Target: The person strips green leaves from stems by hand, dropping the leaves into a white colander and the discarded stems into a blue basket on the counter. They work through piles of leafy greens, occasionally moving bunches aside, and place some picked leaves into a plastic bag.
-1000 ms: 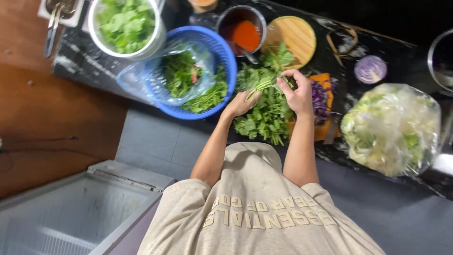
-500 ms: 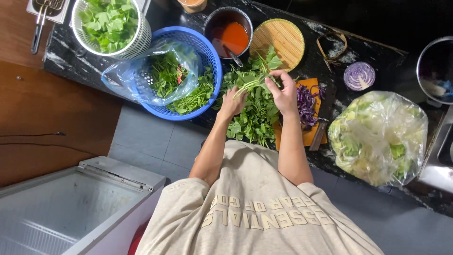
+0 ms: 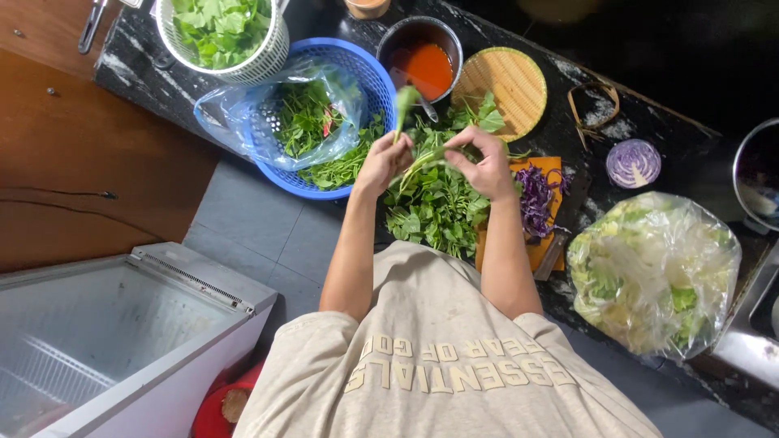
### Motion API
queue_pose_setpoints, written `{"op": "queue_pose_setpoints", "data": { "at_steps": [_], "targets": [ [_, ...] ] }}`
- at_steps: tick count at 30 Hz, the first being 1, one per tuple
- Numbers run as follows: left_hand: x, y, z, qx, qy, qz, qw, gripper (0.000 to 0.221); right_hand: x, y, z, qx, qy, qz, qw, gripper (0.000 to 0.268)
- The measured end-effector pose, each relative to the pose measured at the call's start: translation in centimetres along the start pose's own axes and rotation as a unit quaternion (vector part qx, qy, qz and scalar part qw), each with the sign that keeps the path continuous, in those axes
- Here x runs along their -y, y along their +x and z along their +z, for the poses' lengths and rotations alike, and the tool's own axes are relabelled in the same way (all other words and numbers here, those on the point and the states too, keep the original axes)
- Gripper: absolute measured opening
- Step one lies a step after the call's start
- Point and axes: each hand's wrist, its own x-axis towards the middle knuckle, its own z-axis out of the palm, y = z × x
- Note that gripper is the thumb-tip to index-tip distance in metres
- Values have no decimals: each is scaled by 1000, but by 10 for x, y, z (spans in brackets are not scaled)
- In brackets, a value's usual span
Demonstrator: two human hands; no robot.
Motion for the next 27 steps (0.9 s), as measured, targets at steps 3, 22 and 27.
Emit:
{"op": "queue_pose_setpoints", "data": {
  "at_steps": [3,22,27],
  "targets": [
    [-66,-32,23,8,-162,-13,987,14,23,13,19,8,-12,-65,998,14],
    [-125,-138,-72,-124,71,129,981,17,44,57,132,150,192,123,962,30],
    [-152,-148,-110,-66,120,134,982,23,76,79,156,183,-118,-79,973,20]
  ]
}}
